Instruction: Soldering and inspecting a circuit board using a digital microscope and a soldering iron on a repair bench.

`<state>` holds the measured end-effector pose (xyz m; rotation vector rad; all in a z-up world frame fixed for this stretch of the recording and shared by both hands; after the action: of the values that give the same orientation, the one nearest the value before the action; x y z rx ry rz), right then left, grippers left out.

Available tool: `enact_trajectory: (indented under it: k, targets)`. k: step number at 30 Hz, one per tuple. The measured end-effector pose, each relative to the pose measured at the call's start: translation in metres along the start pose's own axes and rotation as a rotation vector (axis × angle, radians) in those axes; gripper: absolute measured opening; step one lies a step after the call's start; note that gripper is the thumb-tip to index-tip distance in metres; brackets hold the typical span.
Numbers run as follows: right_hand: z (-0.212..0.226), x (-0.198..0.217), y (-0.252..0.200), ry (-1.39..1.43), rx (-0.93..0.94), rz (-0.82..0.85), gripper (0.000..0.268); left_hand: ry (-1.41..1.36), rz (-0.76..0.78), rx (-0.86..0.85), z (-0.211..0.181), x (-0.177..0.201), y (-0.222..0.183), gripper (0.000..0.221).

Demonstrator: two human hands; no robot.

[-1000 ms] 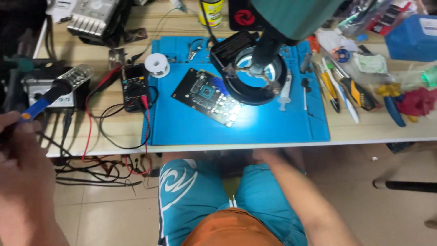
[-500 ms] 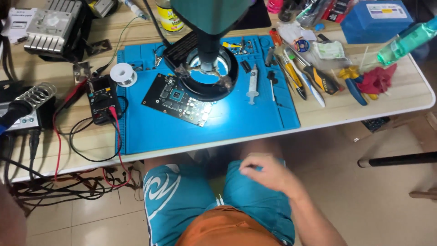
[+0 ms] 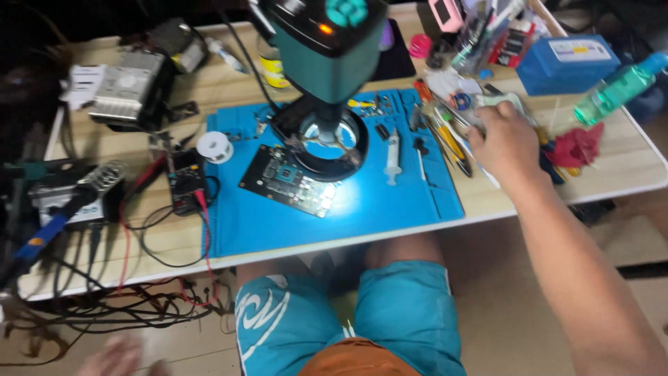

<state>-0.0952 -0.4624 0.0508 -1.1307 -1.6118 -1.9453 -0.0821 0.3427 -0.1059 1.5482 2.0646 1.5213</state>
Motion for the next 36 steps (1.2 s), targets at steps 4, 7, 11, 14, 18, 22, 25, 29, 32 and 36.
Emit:
enact_trajectory:
  k: [4,7,11,14,18,22,25,29,32,36]
  targets:
    - [0.0,-0.022,0.018,-0.144,0.008,0.179,0.035,-0.056,0.037,-0.077,-0.112,-0.052,0.043,0.034]
    - [0.009,-0.018,0.026,-0.236,-0.044,0.311,0.038,-0.095,-0.003,-0.052,-0.204,-0.059,0.084,0.025]
    - [0.009,-0.011,0.033,-0.303,-0.035,0.28,0.03,-0.113,0.075,-0.017,-0.214,-0.073,0.081,0.026]
    - [0.005,0.003,0.034,-0.338,-0.065,0.258,0.03,-0.17,0.099,-0.004,-0.228,-0.083,0.084,0.018]
    - [-0.013,0.022,0.013,-0.321,-0.048,0.051,0.027,-0.254,0.139,0.026,-0.24,-0.095,0.081,0.017]
    - [0.024,0.086,-0.045,0.068,-0.066,-0.248,0.042,-0.508,0.221,0.234,-0.27,-0.107,0.092,0.018]
    - [0.084,0.109,-0.119,0.22,-0.159,-0.298,0.016,-0.662,0.457,0.544,-0.285,-0.139,0.085,0.026]
    - [0.195,0.146,-0.163,0.677,-0.327,-0.105,0.016,-0.85,0.59,1.014,-0.298,-0.191,0.057,0.042]
    - [0.232,0.142,-0.193,0.847,-0.285,-0.082,0.016,-0.917,0.635,1.187,-0.304,-0.208,0.046,0.068]
    - [0.25,0.139,-0.206,0.881,-0.151,-0.133,0.014,-1.026,0.539,1.175,-0.302,-0.206,0.036,0.031]
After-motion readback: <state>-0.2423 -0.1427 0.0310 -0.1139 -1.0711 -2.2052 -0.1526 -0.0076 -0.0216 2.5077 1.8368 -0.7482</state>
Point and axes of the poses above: each hand's wrist, its own y-axis towards the middle knuckle, its own x-axis out of the back of the hand, z = x × y, the point moved 3 cm from there along y, towards the middle knuckle, and after that the axes turned 12 degrees about -z, right-handed, at the moved point
